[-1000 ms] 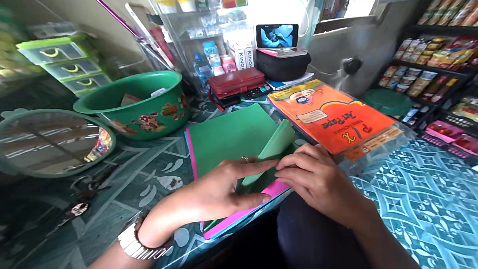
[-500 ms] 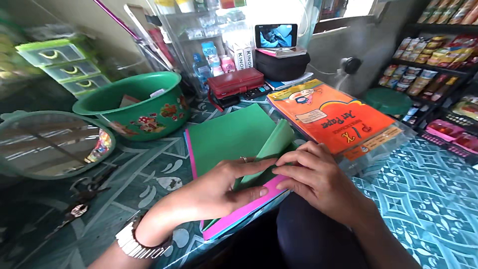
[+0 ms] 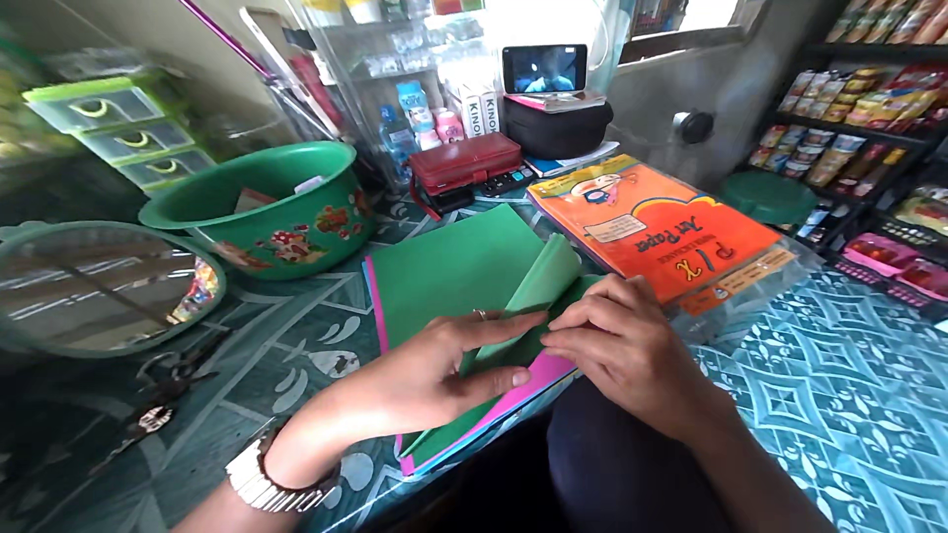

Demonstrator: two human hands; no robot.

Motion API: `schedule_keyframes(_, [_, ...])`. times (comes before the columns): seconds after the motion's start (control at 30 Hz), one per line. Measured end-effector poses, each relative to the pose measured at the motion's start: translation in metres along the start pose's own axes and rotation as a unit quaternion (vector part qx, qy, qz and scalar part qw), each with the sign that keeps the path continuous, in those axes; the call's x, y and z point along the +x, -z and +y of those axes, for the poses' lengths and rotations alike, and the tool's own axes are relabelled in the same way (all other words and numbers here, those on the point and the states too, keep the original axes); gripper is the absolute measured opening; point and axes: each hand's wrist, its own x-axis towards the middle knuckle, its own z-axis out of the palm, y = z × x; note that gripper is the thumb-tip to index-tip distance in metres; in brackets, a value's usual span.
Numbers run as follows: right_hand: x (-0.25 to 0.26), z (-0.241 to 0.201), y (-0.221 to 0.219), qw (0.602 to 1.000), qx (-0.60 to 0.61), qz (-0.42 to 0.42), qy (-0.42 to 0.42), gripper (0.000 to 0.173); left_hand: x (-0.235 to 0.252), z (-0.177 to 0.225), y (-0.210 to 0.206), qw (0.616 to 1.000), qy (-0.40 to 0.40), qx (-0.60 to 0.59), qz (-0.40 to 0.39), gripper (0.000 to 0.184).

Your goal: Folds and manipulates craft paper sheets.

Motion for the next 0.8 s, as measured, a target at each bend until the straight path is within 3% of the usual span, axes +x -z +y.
schedule_keyframes(0.13, [-0.0001,0.0010,0.0011,1.000,0.013,-0.004,-0.007,0.016,0.0001,0.0001,0.0006,1.000,0.001,0.005,-0.001,0.048])
schedule_keyframes(0.23, [0.0009,0.0003,0.0055,1.000,0.018,-0.021,-0.015,0.030,-0.0001,-0.0005,0.0003,1.000,-0.004,0.001,0.004,0.047])
schedule_keyframes(0.4, [0.0018,0.0005,0.0005,1.000,-0.006,-0.020,-0.015,0.017,0.0001,-0.0003,-0.0008,1.000,-0.011,0.004,0.007,0.048])
schedule_keyframes(0.57, [0.0034,0.0005,-0.0009,1.000,-0.022,0.006,-0.013,0.015,0.0003,0.0056,-0.0070,0.999,0.005,0.016,0.032,0.055])
schedule_keyframes(0.8, [0.0019,0.0019,0.0064,0.996,-0.006,0.081,-0.035,0.013,0.0011,0.0065,-0.0072,0.998,-0.005,0.042,0.048,0.041])
